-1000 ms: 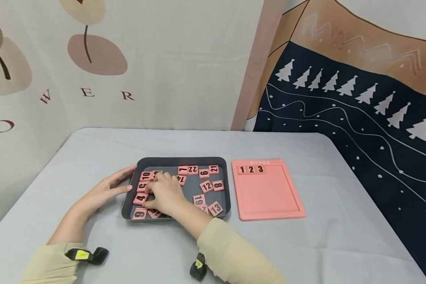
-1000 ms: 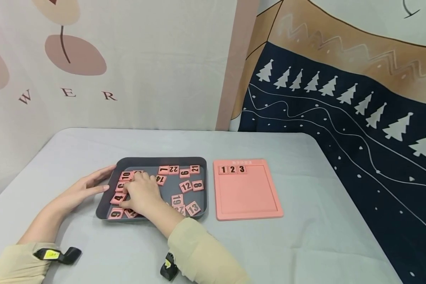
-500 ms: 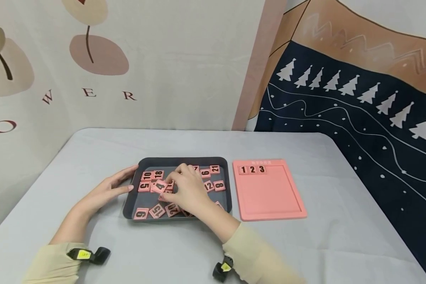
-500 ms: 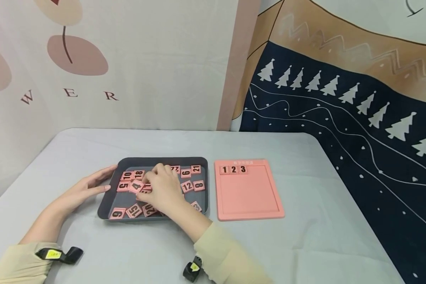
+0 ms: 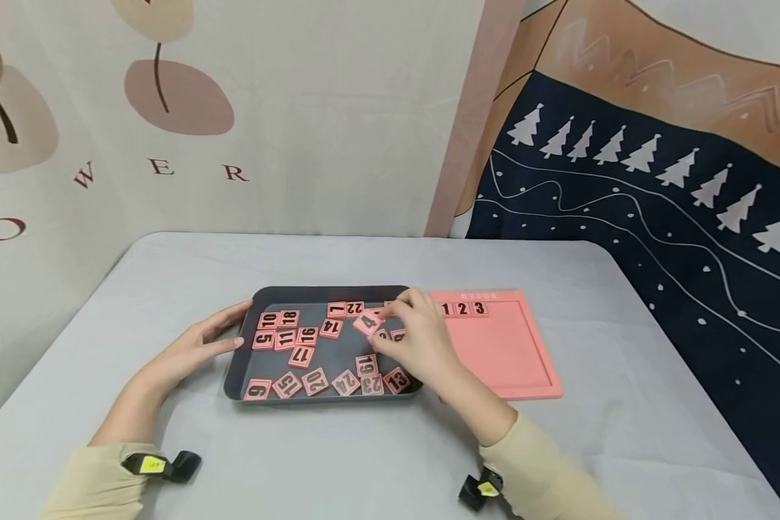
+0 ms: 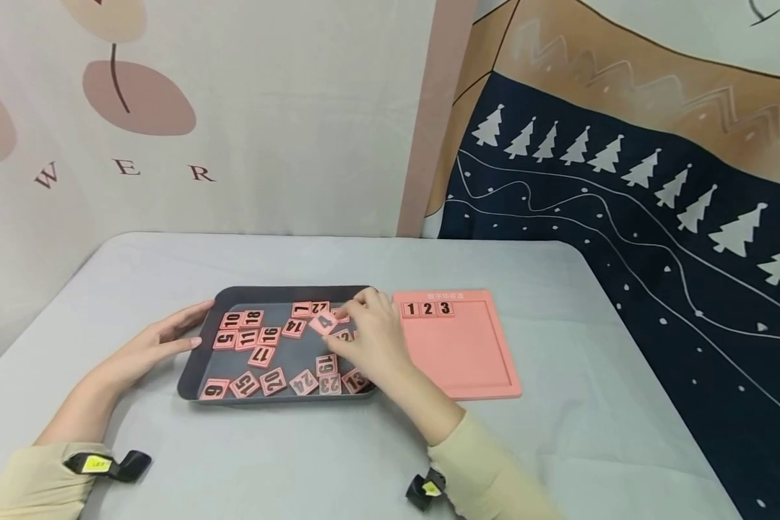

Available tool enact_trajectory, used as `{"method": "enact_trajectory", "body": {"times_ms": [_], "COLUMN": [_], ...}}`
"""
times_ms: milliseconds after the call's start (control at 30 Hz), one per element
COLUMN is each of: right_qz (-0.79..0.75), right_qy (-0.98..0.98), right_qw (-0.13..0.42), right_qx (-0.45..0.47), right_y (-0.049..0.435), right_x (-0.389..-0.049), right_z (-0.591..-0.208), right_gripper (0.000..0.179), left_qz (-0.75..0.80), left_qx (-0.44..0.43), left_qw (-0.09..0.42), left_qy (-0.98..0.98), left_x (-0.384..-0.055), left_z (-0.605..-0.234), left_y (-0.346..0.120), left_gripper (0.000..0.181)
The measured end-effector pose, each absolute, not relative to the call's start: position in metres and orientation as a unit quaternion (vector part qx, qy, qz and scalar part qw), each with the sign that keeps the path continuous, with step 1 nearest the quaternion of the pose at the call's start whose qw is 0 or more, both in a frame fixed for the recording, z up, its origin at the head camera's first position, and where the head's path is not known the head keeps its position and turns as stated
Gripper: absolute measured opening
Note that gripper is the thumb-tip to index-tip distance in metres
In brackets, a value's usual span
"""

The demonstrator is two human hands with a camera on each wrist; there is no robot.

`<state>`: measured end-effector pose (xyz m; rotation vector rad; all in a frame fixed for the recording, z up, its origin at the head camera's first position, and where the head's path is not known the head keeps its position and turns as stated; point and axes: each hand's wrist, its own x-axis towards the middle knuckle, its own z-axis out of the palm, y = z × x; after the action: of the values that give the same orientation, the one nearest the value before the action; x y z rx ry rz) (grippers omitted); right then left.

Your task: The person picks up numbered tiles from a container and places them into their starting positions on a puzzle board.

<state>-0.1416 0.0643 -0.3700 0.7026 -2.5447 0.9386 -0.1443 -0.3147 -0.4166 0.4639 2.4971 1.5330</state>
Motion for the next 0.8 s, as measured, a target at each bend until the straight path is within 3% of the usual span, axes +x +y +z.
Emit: {"method": "enact_trajectory", "body": {"times_ms": [133, 800], "right_qz": [0.331, 0.344], "right_qy": [-0.896, -0.916], "right_qw": [0.192, 0.194], "right_qx": [0.225, 0.071], "right_y": [0.087, 0.179], "right_x": [-0.142, -0.167], "right_z": [-0.372, -0.381], "right_gripper": [0.027, 0.028], "left_qz": [0.515, 0.513], "left_qx": [0.152, 0.154], "left_qw": [0.090, 0.090], "left_qy": [0.839, 0.839], "left_x": [-0.144, -0.142], "left_z": [-0.415, -0.414], "left_y": [-0.314, -0.313], "left_gripper": [0.064, 0.064]}}
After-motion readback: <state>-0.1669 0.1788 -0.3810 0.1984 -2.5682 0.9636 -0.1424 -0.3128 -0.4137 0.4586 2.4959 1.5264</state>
